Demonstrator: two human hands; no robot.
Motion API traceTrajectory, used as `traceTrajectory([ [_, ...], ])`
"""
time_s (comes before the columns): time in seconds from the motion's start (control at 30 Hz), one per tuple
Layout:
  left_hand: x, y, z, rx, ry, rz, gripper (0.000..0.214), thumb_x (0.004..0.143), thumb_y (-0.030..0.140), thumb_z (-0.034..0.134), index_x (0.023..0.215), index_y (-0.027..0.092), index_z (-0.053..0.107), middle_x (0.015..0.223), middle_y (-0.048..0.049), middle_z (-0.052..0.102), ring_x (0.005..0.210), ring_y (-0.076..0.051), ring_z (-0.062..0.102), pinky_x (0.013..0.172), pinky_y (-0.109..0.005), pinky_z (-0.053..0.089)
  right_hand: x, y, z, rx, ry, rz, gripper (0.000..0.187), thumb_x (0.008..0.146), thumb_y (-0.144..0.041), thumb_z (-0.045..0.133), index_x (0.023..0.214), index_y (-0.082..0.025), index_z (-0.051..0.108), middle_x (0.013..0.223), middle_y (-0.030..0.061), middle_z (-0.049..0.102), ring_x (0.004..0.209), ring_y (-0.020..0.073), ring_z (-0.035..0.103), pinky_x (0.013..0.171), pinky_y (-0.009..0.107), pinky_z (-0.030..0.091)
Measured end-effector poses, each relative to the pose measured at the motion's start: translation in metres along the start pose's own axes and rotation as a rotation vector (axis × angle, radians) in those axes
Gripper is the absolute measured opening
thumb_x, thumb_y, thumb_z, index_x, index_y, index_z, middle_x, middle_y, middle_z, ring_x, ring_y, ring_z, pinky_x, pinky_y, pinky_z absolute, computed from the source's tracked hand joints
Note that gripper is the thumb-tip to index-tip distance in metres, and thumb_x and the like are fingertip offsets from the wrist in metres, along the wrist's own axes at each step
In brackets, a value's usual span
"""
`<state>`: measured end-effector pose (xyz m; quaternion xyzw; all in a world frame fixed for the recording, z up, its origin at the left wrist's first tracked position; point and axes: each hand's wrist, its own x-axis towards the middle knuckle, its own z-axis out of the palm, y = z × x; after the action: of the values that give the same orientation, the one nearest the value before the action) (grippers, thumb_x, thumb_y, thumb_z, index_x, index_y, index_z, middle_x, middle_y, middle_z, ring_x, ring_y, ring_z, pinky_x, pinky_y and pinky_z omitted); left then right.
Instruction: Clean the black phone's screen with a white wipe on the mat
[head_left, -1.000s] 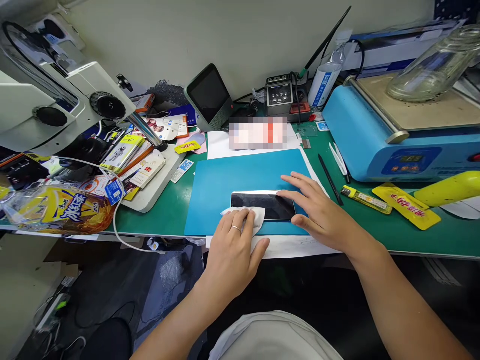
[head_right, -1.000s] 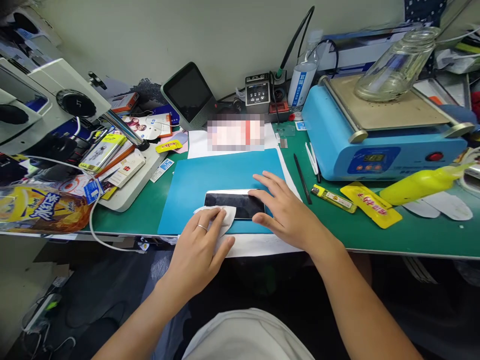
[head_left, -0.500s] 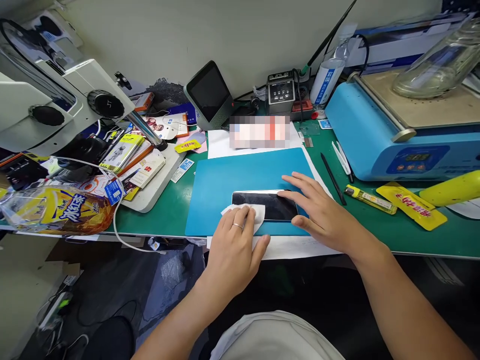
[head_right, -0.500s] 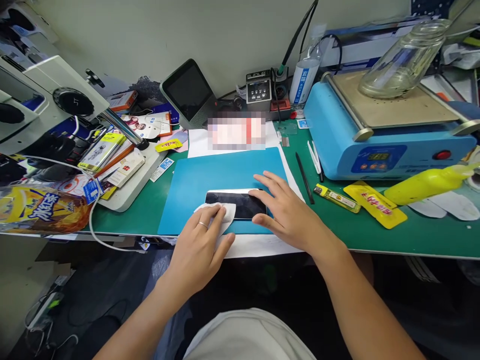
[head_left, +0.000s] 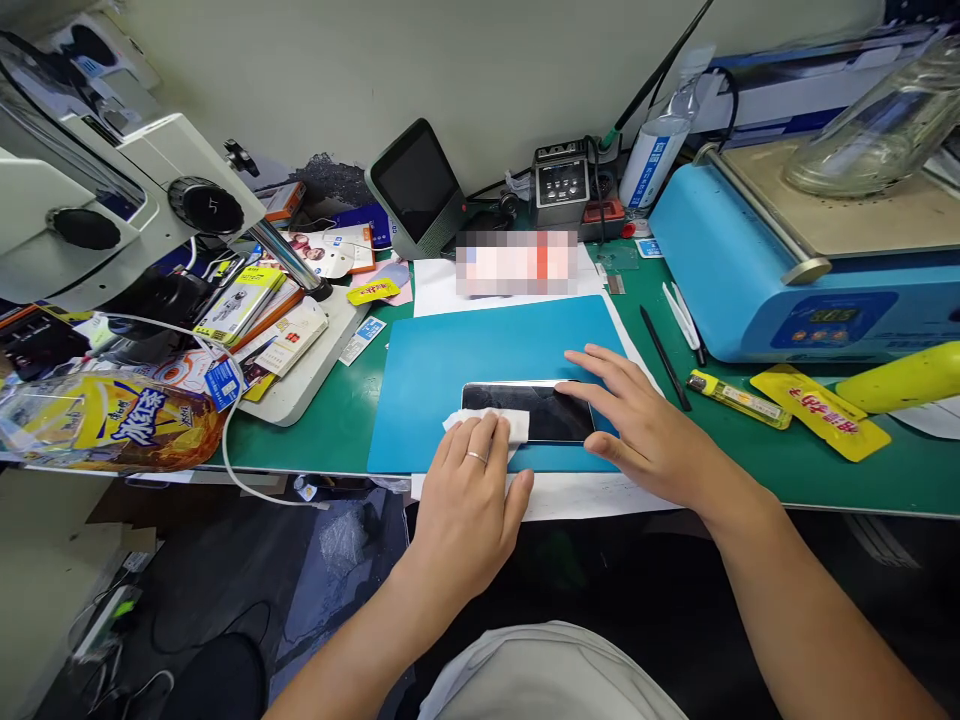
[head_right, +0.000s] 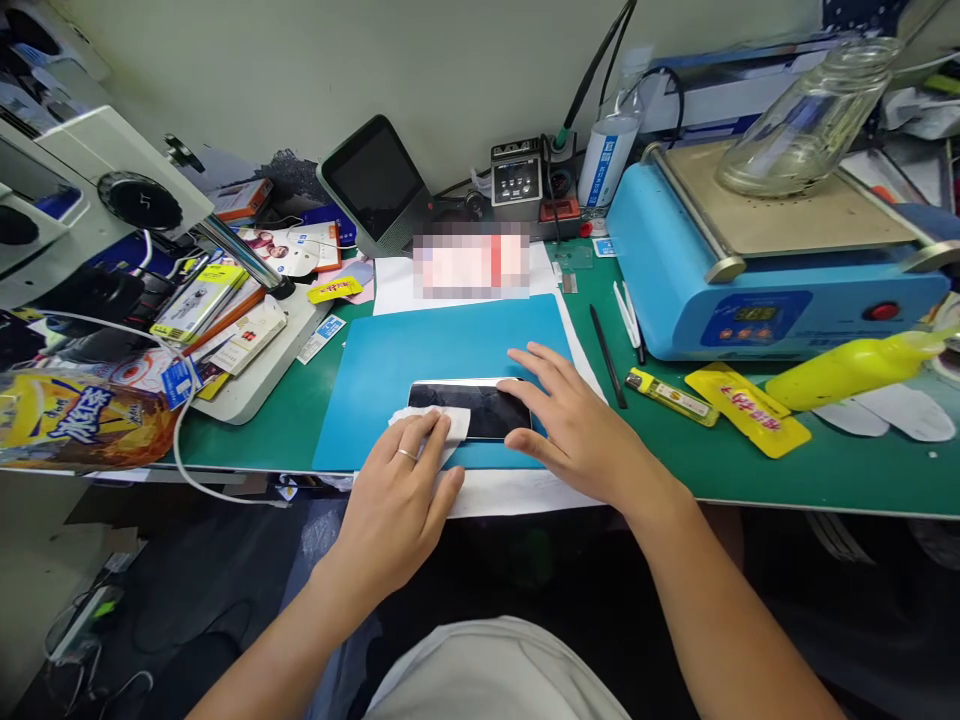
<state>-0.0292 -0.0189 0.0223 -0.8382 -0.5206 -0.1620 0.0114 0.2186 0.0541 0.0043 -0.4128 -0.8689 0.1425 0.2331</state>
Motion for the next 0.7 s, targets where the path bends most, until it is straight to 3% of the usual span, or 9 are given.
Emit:
traceTrajectory([
  [0.2,0.0067,-0.0029,-0.0006,-0.035,-0.003,-0.002,0.038,0.108,0.03,0.046,0.14,0.012,0.053,0.134,-0.0178,0.064,0.124,-0.033,0.06,0.112,-0.054,0.049,-0.0002,-0.0002,0.0003,0.005,0.003,0.008,0.079,0.095,-0.078,0.034,0.143,-0.023,0.062,0.165,0.0165,0.045,0.157,0.0412,0.031,0.119,0.066,0.039],
  [0.7,-0.0008,0.0047,-0.0042,-0.055,-0.031,0.035,0.04,0.108,0.025,0.045,0.142,0.006,0.052,0.137,-0.019,0.063,0.127,-0.033,0.059,0.113,-0.052,0.049,0.0017,-0.0013,-0.0007,-0.002,-0.01,0.002,0.082,0.094,-0.079,0.032,0.14,-0.019,0.064,0.164,0.0191,0.046,0.156,0.0412,0.032,0.119,0.066,0.038],
])
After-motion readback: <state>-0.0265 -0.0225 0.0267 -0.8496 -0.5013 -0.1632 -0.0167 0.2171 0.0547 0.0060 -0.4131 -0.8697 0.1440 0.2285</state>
